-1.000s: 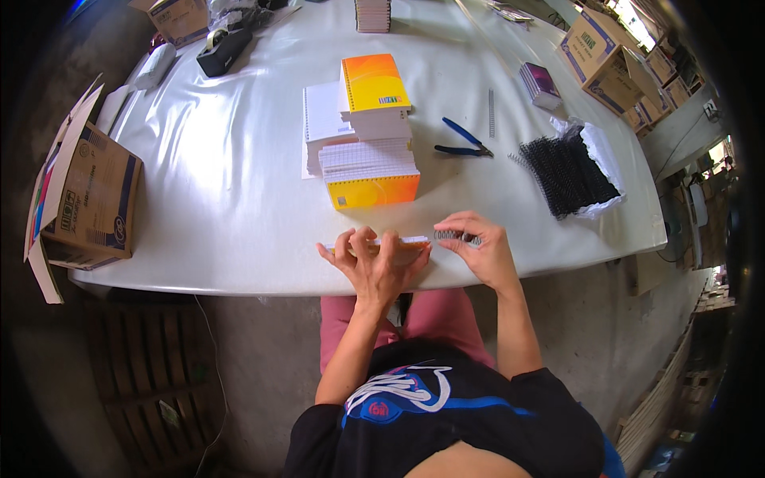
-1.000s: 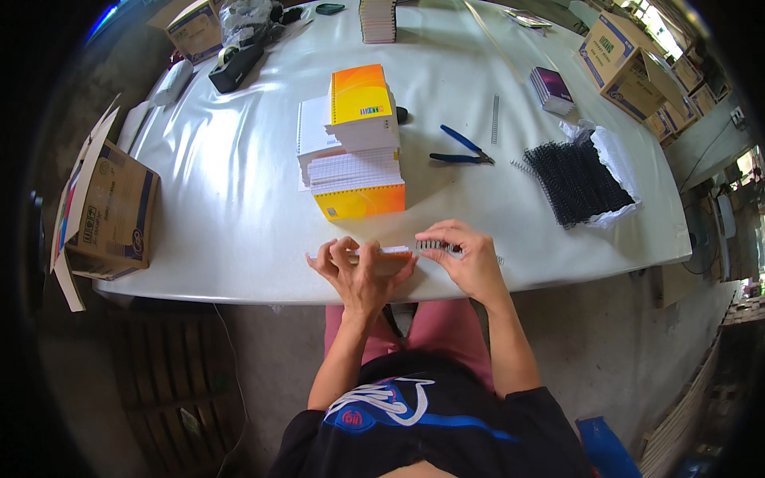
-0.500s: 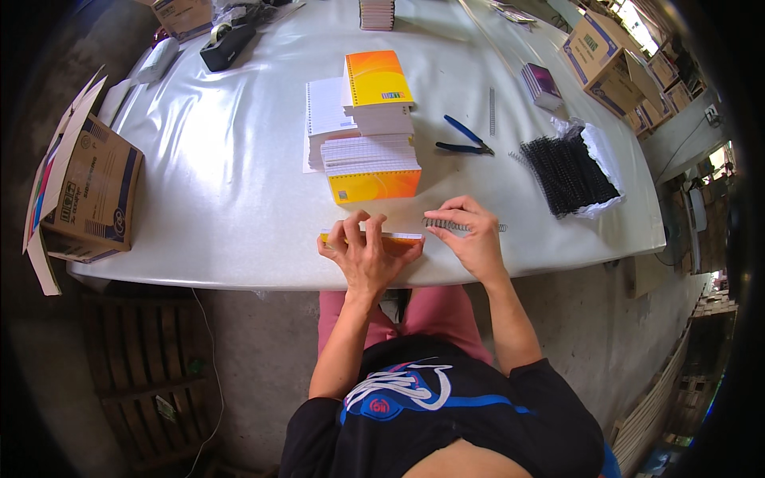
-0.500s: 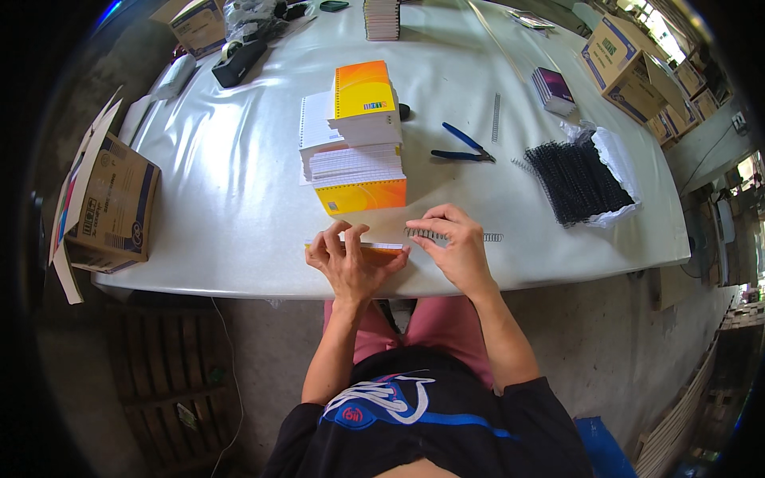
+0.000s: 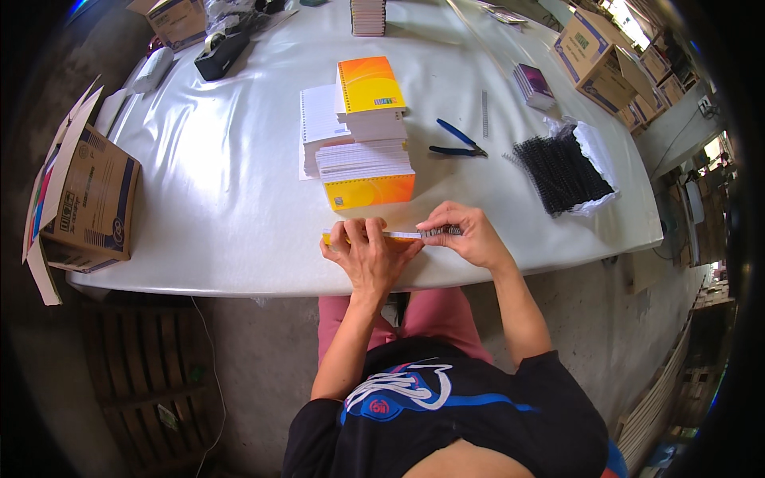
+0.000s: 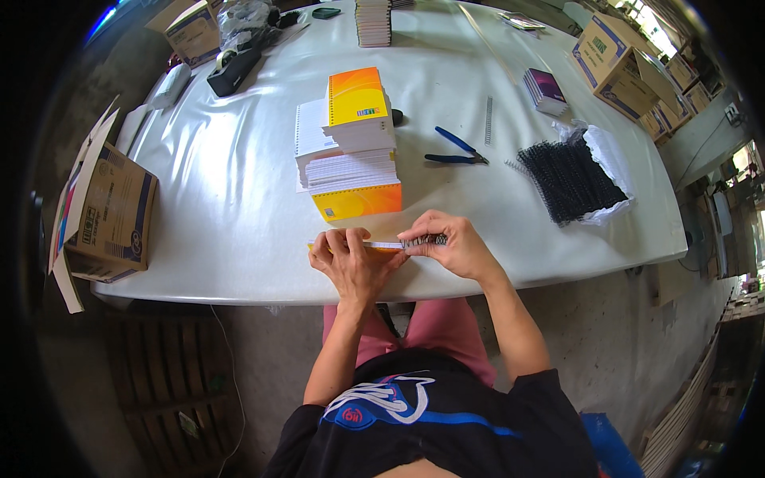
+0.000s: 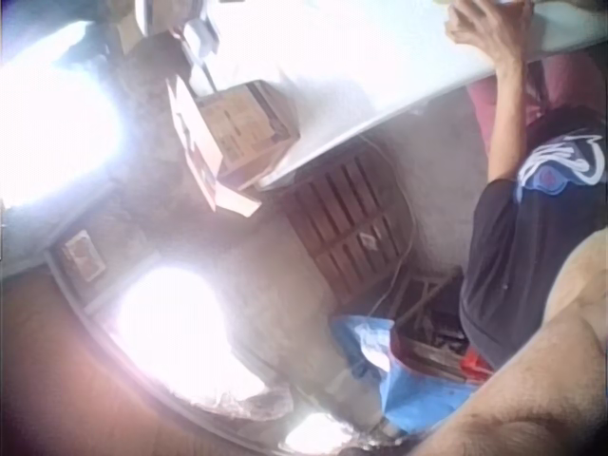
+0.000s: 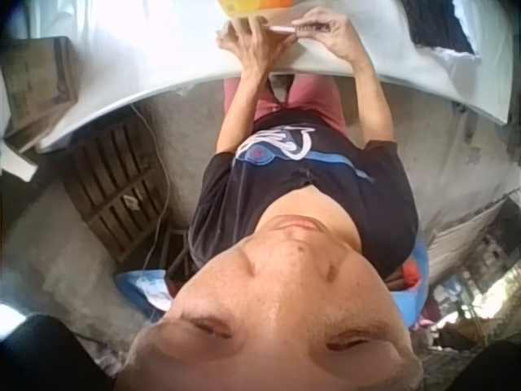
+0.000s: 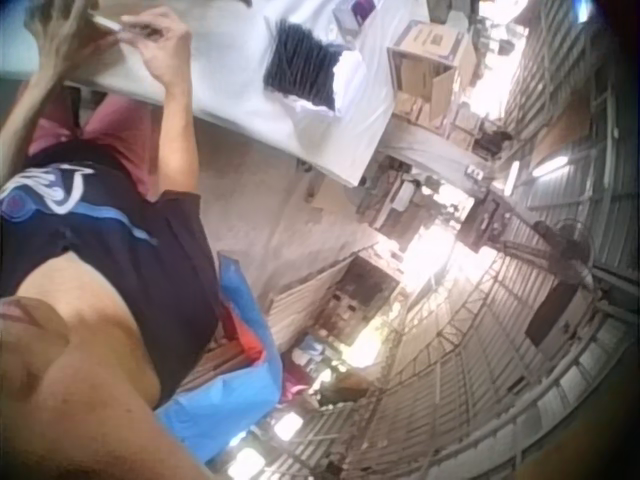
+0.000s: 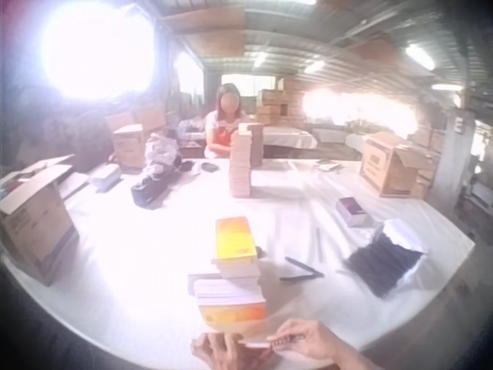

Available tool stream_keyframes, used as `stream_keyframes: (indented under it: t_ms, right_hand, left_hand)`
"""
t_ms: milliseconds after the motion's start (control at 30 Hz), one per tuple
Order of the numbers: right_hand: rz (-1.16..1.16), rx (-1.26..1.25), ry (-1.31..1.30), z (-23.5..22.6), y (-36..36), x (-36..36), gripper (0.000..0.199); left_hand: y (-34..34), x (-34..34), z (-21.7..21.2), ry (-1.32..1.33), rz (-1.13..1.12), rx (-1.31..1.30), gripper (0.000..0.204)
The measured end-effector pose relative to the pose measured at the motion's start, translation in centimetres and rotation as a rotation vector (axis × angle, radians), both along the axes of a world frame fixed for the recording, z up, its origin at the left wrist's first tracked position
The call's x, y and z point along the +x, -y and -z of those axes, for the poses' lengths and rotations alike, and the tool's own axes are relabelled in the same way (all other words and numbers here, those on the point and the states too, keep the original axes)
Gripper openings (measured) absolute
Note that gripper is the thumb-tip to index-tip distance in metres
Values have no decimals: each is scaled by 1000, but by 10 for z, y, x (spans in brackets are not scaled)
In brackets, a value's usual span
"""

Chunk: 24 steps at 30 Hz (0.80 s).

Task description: The person opens a cardboard box using snips and removes stacks of notebooks. They insert spiral coils into the notebooks and use pliers to cut the coil ends.

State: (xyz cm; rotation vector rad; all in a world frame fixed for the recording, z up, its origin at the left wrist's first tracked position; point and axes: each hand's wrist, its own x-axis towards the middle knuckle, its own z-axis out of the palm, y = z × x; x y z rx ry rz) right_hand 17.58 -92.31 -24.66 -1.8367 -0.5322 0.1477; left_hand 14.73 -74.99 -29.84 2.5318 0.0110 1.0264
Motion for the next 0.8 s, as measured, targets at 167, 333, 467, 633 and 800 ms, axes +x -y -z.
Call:
stream_keyframes:
  t_ms: [167,333,467,633,800]
  right_hand:
    - [-9,64,-173,1,1,1,22]
    - [-78,0,-111,-3,8,1,21]
    - [-136,-176,92,-23,9,-1,24]
    - [-145,-316,47,-31,7,2,23]
    - [-115,-92,-36,-8,13,-1,20]
  left_hand:
    - [-1,-1,4,48,21,38,62]
    - [-3,-5,6,26,54,52,58]
    - [-5,-7,-6,-57,113,-18,53]
    - [-3,-8,-8,-14,129,-115,50]
    - [-4,-8,-11,-21,163,-102,50]
